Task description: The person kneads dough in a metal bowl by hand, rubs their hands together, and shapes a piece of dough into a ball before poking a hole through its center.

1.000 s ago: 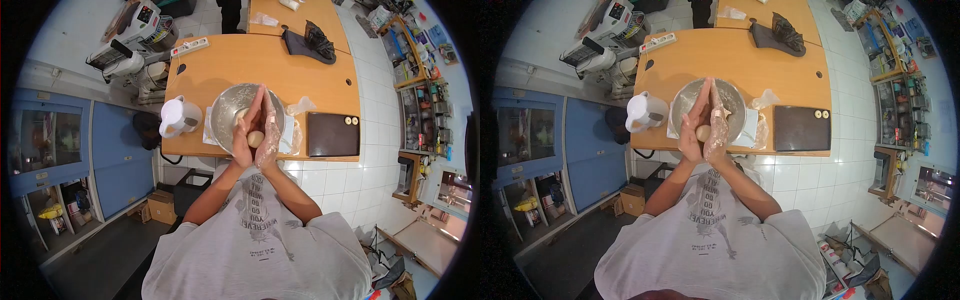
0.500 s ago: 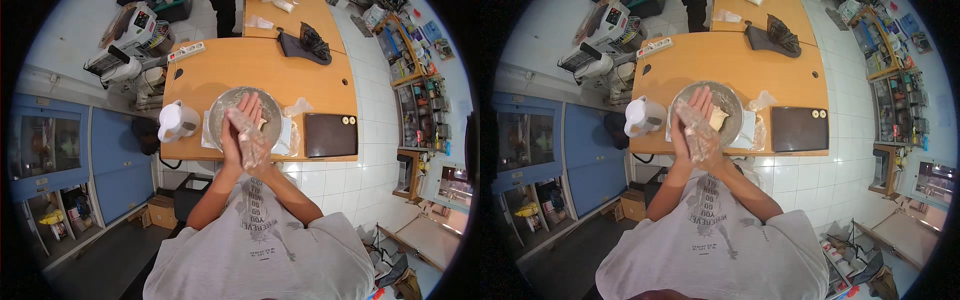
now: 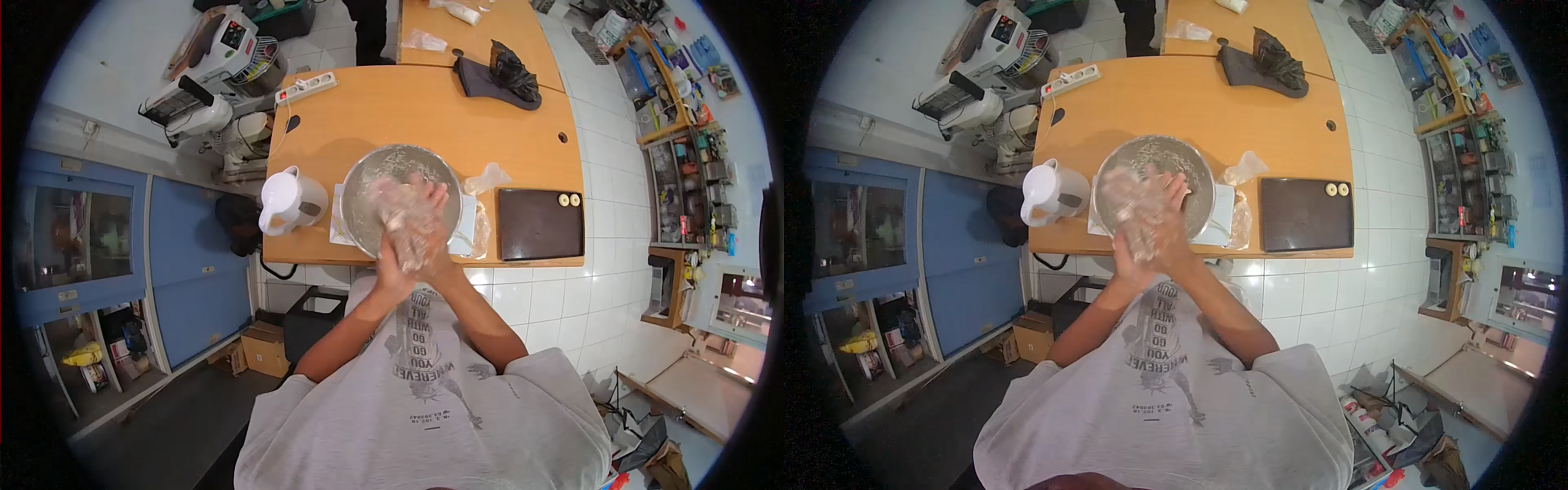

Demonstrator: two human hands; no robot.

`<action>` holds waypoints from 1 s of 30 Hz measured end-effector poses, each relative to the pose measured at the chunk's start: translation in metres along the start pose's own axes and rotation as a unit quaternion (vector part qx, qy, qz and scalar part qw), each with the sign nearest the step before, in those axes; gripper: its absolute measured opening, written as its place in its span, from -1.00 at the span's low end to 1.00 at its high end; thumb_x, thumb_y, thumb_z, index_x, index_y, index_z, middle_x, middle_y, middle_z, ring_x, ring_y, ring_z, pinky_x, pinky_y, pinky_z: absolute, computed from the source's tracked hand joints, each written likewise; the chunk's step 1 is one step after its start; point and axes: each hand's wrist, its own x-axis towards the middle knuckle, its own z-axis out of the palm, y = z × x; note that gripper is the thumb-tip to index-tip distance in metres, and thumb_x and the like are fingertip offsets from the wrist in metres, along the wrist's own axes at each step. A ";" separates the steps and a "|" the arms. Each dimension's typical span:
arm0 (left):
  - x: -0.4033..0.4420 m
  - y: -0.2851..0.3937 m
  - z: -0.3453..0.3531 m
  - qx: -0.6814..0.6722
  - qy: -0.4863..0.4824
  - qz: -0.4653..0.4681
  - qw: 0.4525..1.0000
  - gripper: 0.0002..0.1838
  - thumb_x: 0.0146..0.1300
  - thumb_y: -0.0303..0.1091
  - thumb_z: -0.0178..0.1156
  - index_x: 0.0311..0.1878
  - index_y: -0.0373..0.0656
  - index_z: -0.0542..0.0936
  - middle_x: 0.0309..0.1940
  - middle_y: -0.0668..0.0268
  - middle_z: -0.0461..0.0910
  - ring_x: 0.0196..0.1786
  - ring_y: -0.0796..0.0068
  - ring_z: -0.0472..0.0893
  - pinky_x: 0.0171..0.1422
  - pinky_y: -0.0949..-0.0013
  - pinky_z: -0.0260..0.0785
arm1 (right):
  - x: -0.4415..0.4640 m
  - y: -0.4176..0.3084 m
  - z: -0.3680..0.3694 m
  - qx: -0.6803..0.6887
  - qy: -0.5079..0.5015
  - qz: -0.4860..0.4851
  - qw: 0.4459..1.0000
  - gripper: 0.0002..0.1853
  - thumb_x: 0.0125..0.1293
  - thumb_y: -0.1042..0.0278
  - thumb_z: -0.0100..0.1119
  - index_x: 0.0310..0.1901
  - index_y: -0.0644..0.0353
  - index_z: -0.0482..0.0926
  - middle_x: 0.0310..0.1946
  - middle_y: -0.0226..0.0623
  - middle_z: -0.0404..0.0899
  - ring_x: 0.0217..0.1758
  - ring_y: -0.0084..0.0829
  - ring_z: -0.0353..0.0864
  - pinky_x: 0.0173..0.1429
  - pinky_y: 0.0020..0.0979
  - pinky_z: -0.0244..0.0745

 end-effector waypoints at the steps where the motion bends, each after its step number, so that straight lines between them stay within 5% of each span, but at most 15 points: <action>1: 0.000 0.008 0.007 -0.003 0.074 -0.027 0.997 -0.28 0.68 0.08 -0.31 0.63 -0.29 0.14 0.60 -0.01 0.24 0.67 0.20 0.17 0.75 0.23 -0.09 | 0.007 -0.001 0.000 0.004 -0.001 -0.001 1.000 -0.51 0.39 0.36 0.14 0.33 0.27 0.58 0.40 -0.02 0.53 0.59 0.07 0.34 0.69 -0.01 0.10; 3: 0.002 0.022 0.017 -0.014 0.218 -0.082 0.972 -0.26 0.68 0.09 -0.31 0.65 -0.30 0.09 0.64 -0.01 0.16 0.70 0.16 0.12 0.78 0.21 -0.17 | 0.018 -0.006 -0.004 0.051 0.063 0.002 0.997 -0.52 0.39 0.34 0.15 0.31 0.28 0.58 0.35 -0.04 0.58 0.55 0.07 0.39 0.67 0.05 0.14; 4: 0.016 0.027 0.008 0.013 0.066 -0.004 0.998 -0.28 0.69 0.10 -0.33 0.67 -0.24 0.06 0.66 0.02 0.12 0.69 0.16 0.13 0.78 0.19 -0.13 | 0.016 -0.026 -0.006 0.166 0.004 0.067 0.984 -0.53 0.42 0.32 0.14 0.31 0.29 0.59 0.32 -0.05 0.60 0.53 0.05 0.43 0.64 0.10 0.17; 7: 0.004 0.013 0.010 -0.006 0.079 -0.030 0.996 -0.28 0.69 0.09 -0.32 0.66 -0.25 0.08 0.65 0.00 0.13 0.68 0.16 0.16 0.77 0.19 -0.10 | 0.009 -0.028 -0.001 0.149 -0.037 -0.055 0.987 -0.54 0.43 0.34 0.15 0.32 0.28 0.58 0.35 -0.06 0.58 0.51 0.03 0.45 0.62 0.08 0.23; 11: -0.014 0.005 0.019 -0.032 0.111 -0.078 0.990 -0.28 0.68 0.08 -0.31 0.65 -0.27 0.11 0.64 -0.02 0.17 0.66 0.16 0.21 0.75 0.18 -0.03 | 0.022 -0.024 -0.020 -0.034 0.004 0.047 0.998 -0.61 0.56 0.34 0.03 0.25 0.40 0.63 0.38 0.06 0.54 0.49 0.02 0.48 0.60 -0.04 0.29; 13: 0.002 0.022 0.008 -0.065 0.172 -0.088 0.979 -0.26 0.69 0.09 -0.37 0.67 -0.28 0.03 0.67 0.00 0.09 0.69 0.16 0.15 0.78 0.18 -0.09 | 0.017 -0.027 -0.014 0.052 -0.003 0.033 0.998 -0.60 0.56 0.34 0.02 0.25 0.40 0.62 0.37 0.06 0.55 0.51 0.02 0.46 0.62 -0.03 0.25; 15: 0.022 0.027 -0.011 -0.050 0.035 0.025 0.998 -0.19 0.67 0.18 -0.39 0.68 -0.32 -0.02 0.68 -0.01 0.04 0.71 0.16 0.07 0.79 0.19 -0.17 | 0.012 -0.028 -0.009 0.135 -0.009 0.018 0.991 -0.59 0.56 0.34 0.00 0.26 0.40 0.62 0.36 0.06 0.56 0.53 0.03 0.44 0.63 -0.02 0.21; 16: 0.022 0.016 -0.021 -0.293 0.013 0.004 0.956 -0.15 0.65 0.23 -0.41 0.67 -0.34 -0.01 0.66 -0.04 0.08 0.71 0.12 0.09 0.80 0.15 -0.19 | 0.008 -0.030 -0.006 0.152 -0.036 0.001 0.988 -0.60 0.55 0.34 0.02 0.26 0.38 0.62 0.38 0.05 0.54 0.55 0.03 0.41 0.63 -0.04 0.21; 20: -0.012 0.001 0.020 0.044 0.018 -0.053 0.997 -0.13 0.64 0.25 -0.37 0.66 -0.36 -0.01 0.66 -0.07 0.08 0.70 0.10 0.09 0.82 0.16 -0.24 | 0.019 -0.026 -0.022 0.056 -0.026 0.047 0.997 -0.57 0.51 0.40 0.06 0.31 0.40 0.57 0.42 0.02 0.51 0.57 -0.02 0.39 0.64 -0.08 0.22; 23: 0.007 0.019 0.017 -0.053 0.097 -0.046 0.993 -0.12 0.64 0.25 -0.33 0.66 -0.37 -0.02 0.66 -0.10 0.07 0.71 0.09 0.08 0.82 0.17 -0.26 | 0.014 -0.027 -0.005 0.069 0.060 0.112 0.989 -0.59 0.43 0.35 0.14 0.25 0.31 0.62 0.36 -0.06 0.58 0.51 0.03 0.46 0.63 -0.01 0.20; 25: 0.018 0.014 -0.008 -0.063 0.037 -0.004 0.997 -0.13 0.64 0.26 -0.30 0.66 -0.33 0.00 0.66 -0.12 0.05 0.70 0.09 0.09 0.81 0.18 -0.21 | 0.008 -0.035 -0.003 0.164 -0.057 0.004 0.985 -0.56 0.42 0.35 0.14 0.28 0.29 0.61 0.40 -0.09 0.55 0.55 0.03 0.41 0.64 0.01 0.17; 27: 0.012 -0.010 -0.031 -0.259 -0.046 -0.069 0.962 -0.16 0.64 0.25 -0.31 0.68 -0.25 -0.01 0.68 -0.09 -0.01 0.72 0.11 0.05 0.81 0.16 -0.21 | 0.017 -0.048 -0.001 0.091 -0.093 -0.083 0.988 -0.57 0.43 0.35 0.14 0.27 0.32 0.61 0.41 -0.07 0.54 0.57 0.04 0.37 0.64 0.02 0.18; 28: 0.010 -0.016 -0.035 -0.352 -0.088 -0.100 0.926 -0.17 0.64 0.24 -0.31 0.69 -0.21 -0.02 0.69 -0.07 -0.04 0.72 0.12 0.03 0.80 0.15 -0.21 | 0.031 -0.064 0.019 -0.119 0.035 0.129 0.984 -0.56 0.44 0.36 0.14 0.28 0.34 0.60 0.40 -0.05 0.54 0.57 0.03 0.36 0.63 0.01 0.20; 29: 0.005 -0.009 -0.017 -0.350 -0.088 -0.099 0.927 -0.17 0.64 0.24 -0.31 0.69 -0.21 -0.02 0.69 -0.07 -0.04 0.72 0.12 0.03 0.80 0.15 -0.21 | 0.039 -0.071 0.031 -0.314 0.159 0.329 0.876 -0.56 0.44 0.38 0.13 0.29 0.35 0.59 0.40 -0.04 0.53 0.58 0.02 0.36 0.63 0.00 0.21; 30: -0.005 0.004 0.014 -0.178 0.013 -0.102 0.979 -0.18 0.65 0.22 -0.32 0.69 -0.23 -0.03 0.67 -0.05 0.04 0.71 0.11 0.07 0.78 0.13 -0.15 | 0.037 -0.055 0.015 -0.311 0.159 0.331 0.877 -0.56 0.44 0.38 0.13 0.29 0.35 0.59 0.40 -0.04 0.53 0.58 0.02 0.36 0.63 0.00 0.21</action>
